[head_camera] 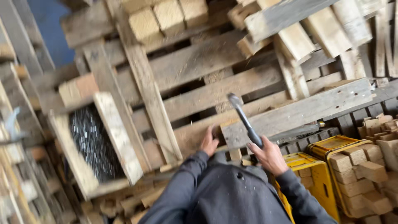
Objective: The person uses a hammer to drive nails into wooden blocks and planks, assembling them into a structure. They repeatedly pick up blocks, position them, and hammer nails to secure them in place.
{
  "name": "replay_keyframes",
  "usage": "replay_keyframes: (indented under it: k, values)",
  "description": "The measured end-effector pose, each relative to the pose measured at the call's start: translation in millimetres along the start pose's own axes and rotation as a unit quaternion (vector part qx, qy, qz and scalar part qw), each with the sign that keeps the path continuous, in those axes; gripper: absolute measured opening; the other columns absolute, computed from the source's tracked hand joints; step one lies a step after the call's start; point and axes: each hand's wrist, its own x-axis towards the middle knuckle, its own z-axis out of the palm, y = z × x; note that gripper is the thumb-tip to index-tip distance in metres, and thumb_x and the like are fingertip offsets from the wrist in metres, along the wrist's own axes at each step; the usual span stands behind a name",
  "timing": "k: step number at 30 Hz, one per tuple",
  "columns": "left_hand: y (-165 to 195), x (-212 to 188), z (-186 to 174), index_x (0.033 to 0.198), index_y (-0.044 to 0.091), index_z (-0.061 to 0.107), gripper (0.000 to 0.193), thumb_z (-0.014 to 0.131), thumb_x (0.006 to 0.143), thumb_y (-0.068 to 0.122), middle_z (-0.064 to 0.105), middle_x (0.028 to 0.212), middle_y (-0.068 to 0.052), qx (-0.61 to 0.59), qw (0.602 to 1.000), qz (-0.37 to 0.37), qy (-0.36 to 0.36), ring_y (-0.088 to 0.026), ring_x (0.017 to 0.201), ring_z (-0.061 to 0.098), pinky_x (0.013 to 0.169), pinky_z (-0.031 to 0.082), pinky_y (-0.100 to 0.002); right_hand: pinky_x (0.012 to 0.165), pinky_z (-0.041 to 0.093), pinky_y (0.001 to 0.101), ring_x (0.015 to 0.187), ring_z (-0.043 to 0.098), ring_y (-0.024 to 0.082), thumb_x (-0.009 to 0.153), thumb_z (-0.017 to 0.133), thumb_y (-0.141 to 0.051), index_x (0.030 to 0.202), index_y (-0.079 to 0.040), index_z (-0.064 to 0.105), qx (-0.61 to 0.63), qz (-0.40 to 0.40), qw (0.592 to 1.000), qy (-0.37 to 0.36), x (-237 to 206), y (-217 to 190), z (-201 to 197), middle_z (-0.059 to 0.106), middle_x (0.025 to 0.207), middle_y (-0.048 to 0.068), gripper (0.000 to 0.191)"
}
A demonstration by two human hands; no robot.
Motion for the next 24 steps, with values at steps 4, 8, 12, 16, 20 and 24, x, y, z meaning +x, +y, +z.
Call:
replay_keyframes:
  k: [4,8,12,16,20,24]
  values:
    - [2,12,-8,0.118,0.002,0.061,0.02,0.06,0.102,0.013,0.07,0.1,-0.016,0.064,0.983,-0.148,0.089,-0.032,0.092,0.068,0.083,0.053,-0.042,0.07,0.054,0.0505,0.08,0.07,0.044,0.086,0.07,-0.036,0.128,-0.008,0.06,-0.067,-0.21,0.968,0.123,77,-94,-7,0.07,0.083,0.024,0.051]
    - [36,31,-12,0.12,0.001,0.067,0.025,0.05,0.107,0.015,0.071,0.092,-0.015,-0.126,0.974,-0.173,0.073,-0.023,0.074,0.055,0.068,0.049,-0.036,0.077,0.054,0.0491,0.091,0.067,0.039,0.089,0.071,-0.031,0.13,-0.011,0.059,-0.19,-0.255,0.939,0.129,144,-134,-18,0.067,0.104,0.016,0.047]
    - [84,45,0,0.119,0.0,0.06,0.022,0.052,0.107,0.018,0.076,0.093,-0.014,-0.063,0.998,-0.011,-0.004,-0.019,0.08,0.071,0.072,0.057,-0.035,0.085,0.05,0.0495,0.105,0.062,0.037,0.089,0.072,-0.019,0.12,-0.011,0.065,-0.143,-0.319,0.906,0.236,131,-120,-22,0.065,0.111,0.013,0.033]
    - [103,66,48,0.105,0.001,0.063,0.024,0.057,0.11,0.024,0.071,0.088,-0.022,0.086,0.991,0.074,-0.076,-0.037,0.081,0.068,0.065,0.051,-0.047,0.093,0.05,0.0471,0.113,0.059,0.038,0.088,0.069,-0.006,0.116,-0.004,0.064,0.043,-0.384,0.865,0.321,59,-54,-12,0.059,0.122,0.017,0.028]
    - [71,90,124,0.1,0.001,0.06,0.029,0.057,0.109,0.028,0.066,0.087,-0.026,0.213,0.96,0.091,-0.155,-0.048,0.084,0.062,0.069,0.046,-0.054,0.089,0.055,0.0431,0.102,0.066,0.035,0.092,0.065,-0.012,0.112,-0.005,0.067,0.147,-0.212,0.92,0.295,-21,48,29,0.064,0.11,0.015,0.021]
    - [35,106,155,0.082,0.009,0.065,0.017,0.054,0.095,0.007,0.069,0.089,-0.011,0.489,0.814,0.264,-0.167,-0.029,0.089,0.067,0.077,0.053,-0.04,0.09,0.053,0.0454,0.102,0.068,0.037,0.096,0.063,-0.027,0.11,-0.005,0.071,0.22,-0.014,0.954,0.202,-79,142,83,0.072,0.106,0.018,0.028]
